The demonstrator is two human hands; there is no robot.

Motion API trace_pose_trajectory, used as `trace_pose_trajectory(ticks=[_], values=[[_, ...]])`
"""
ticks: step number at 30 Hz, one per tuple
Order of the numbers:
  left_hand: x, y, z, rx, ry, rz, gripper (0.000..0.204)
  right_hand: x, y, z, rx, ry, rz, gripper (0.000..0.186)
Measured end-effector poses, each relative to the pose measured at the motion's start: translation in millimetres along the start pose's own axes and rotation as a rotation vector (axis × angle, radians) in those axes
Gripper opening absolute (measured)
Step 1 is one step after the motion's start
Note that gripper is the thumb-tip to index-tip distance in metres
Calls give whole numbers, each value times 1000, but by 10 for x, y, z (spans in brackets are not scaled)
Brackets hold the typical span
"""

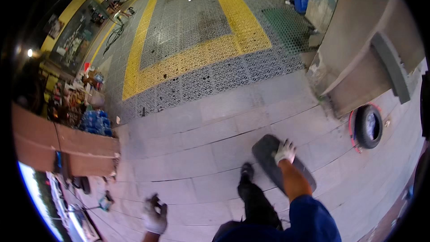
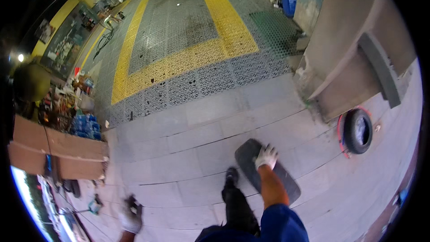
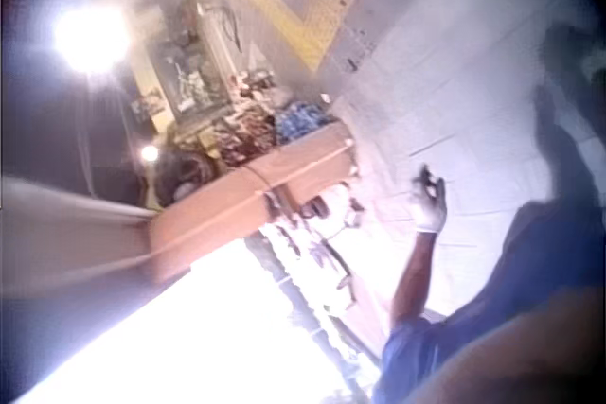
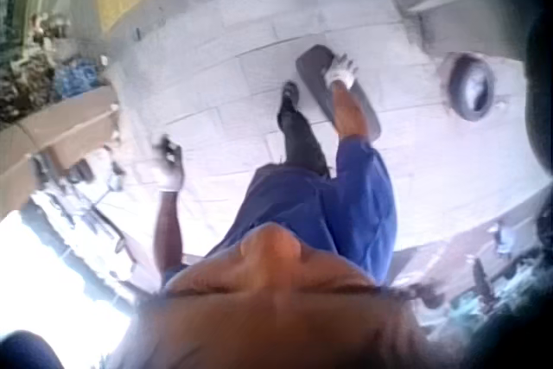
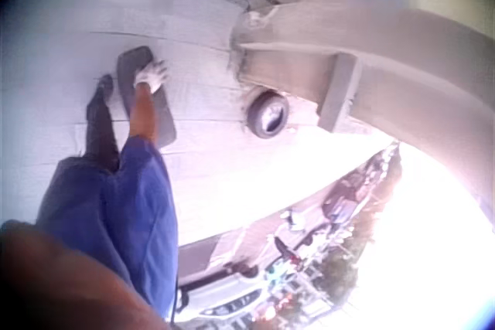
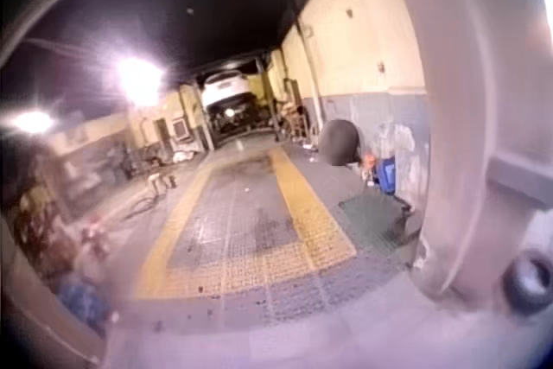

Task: The person uses a floor jack to lift a white car, removes the hubcap by hand, and then uses a lug wrench to loosen and remove the lug nuts before pulling the tire off the hub.

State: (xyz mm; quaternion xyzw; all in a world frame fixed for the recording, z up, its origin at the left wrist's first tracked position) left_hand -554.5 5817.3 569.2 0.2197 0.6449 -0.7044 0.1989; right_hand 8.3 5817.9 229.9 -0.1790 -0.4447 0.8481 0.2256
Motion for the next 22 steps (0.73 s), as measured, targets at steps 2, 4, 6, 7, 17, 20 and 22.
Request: trace_pose_trajectory(ticks=[2, 4, 6, 7, 17, 20, 22], values=[[1813, 3, 416, 60, -301, -84, 53, 325, -584, -425, -272, -86, -59, 66], [2838, 12, 1141, 115, -741, -138, 53, 150, -704, 76, -372, -39, -56, 68], [3108, 122, 712, 128, -968, -84, 53, 411, -543, 99, -73, 180, -201, 95], [3187, 280, 377, 142, -1044, -46, 53, 461, -443, 3, 57, 244, -127, 104], [3661, 752, -3931, 152, -952, 187, 53, 2368, -3289, -4642, 191, 81, -138, 76], [3694, 401, -4737, 147, -938, 215, 53, 2481, -3845, -4713, 16, 217, -120, 76], [3668, 278, -5487, 132, -920, 238, 53, 2736, -4118, -4990, -18, 311, -185, 84]])
Point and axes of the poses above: each hand's wrist, its own z-axis away from the middle knuckle, its own y-axis out of the palm, x = y × z, the point moved 10 cm from there along -z, towards the middle knuckle, and after that the axes turned 7 degrees about z, right-handed, at the moved point
